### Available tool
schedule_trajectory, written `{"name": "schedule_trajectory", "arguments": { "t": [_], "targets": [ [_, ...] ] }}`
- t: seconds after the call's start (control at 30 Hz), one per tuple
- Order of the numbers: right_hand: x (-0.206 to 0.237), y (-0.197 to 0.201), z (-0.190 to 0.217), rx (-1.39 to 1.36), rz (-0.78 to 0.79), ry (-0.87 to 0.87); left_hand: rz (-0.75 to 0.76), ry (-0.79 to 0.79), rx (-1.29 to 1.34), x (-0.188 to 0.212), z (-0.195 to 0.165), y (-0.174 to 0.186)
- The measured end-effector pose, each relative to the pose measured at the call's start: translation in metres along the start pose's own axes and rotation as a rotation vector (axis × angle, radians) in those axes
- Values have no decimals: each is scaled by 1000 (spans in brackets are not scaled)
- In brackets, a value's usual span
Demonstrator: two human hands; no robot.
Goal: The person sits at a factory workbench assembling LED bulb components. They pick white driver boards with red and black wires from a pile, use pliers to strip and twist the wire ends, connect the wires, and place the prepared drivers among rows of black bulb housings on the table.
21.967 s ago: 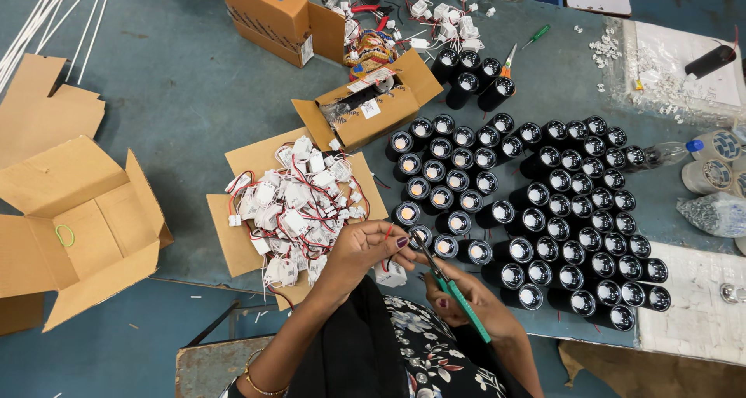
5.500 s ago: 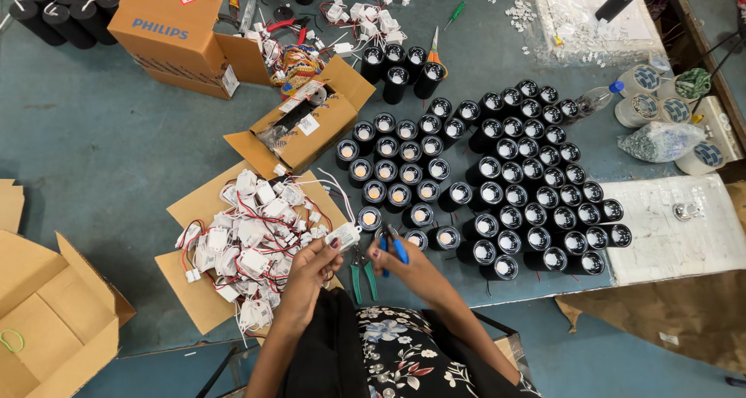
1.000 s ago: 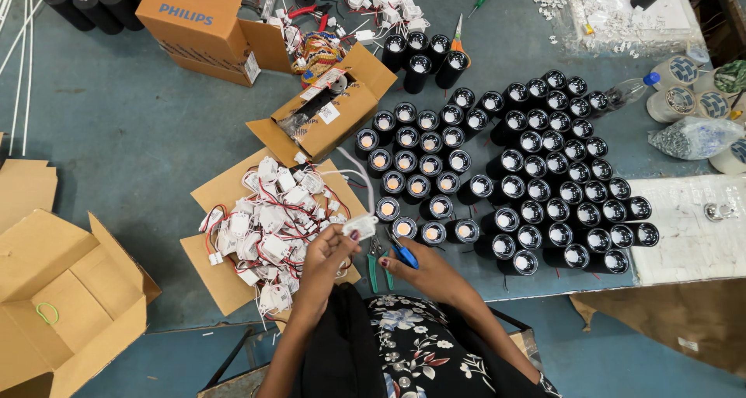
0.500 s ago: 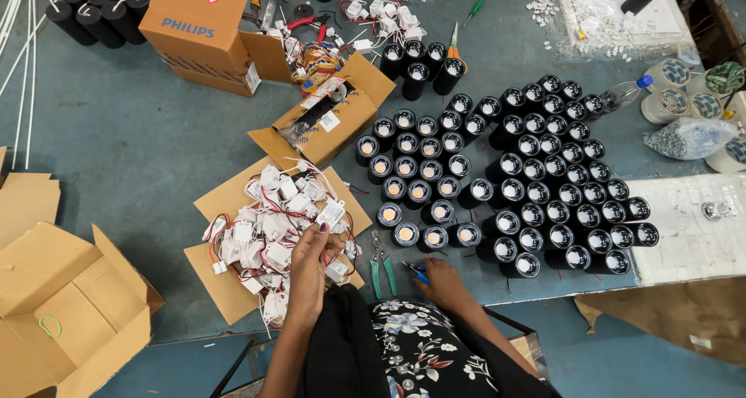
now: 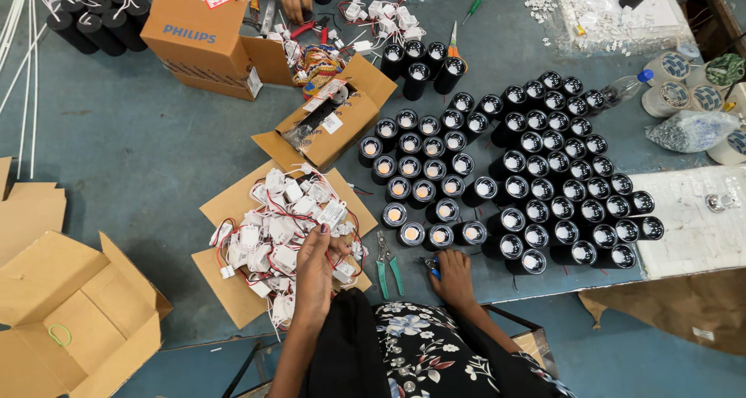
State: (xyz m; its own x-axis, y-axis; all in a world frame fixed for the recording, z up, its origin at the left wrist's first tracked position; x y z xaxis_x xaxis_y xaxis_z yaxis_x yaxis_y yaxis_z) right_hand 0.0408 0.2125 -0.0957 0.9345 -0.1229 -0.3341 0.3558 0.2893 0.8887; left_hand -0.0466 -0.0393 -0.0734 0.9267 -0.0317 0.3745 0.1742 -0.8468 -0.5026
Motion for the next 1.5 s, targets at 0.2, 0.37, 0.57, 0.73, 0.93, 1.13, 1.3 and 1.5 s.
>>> {"name": "schedule_trajectory", "arguments": {
  "t": [0.2, 0.37, 0.57, 0.73, 0.93, 1.13, 1.3, 1.5],
  "targets": [
    [3, -3, 2, -6, -57, 20, 17, 47, 64, -1, -1, 13],
    [3, -3, 4, -9, -65, -14, 22, 76, 19, 0, -1, 19],
    [3, -4, 5, 1, -64, -44, 39, 110, -45, 2, 9, 17],
    [5, -4, 10, 13, -67, -66, 48, 112, -57, 9, 11, 11],
    [9, 3, 11, -12, -62, -81, -11, 323, 187, 7, 14, 5],
    [15, 5, 7, -42, -73, -76, -64, 312, 294, 9, 18, -8],
    [14, 10, -4, -47, -28, -50, -42, 293, 349, 15, 15, -36],
    [4, 32, -17, -76, 24, 17, -75, 236, 374, -10, -1, -92]
  ]
}}
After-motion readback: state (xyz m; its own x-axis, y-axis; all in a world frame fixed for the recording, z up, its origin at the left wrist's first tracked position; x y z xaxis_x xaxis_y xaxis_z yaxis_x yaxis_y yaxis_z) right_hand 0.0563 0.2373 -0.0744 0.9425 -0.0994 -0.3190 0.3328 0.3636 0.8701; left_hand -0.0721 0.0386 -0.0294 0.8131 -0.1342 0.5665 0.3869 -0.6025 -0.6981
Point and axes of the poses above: each hand's wrist, its own x-axis away from the middle knuckle, its own y-axis out of the back of the hand, z = x × y, the point moved 2 cm from there along -x, towards the middle knuckle, and after that the axes turned 11 degrees about -z, right-handed, at the moved point
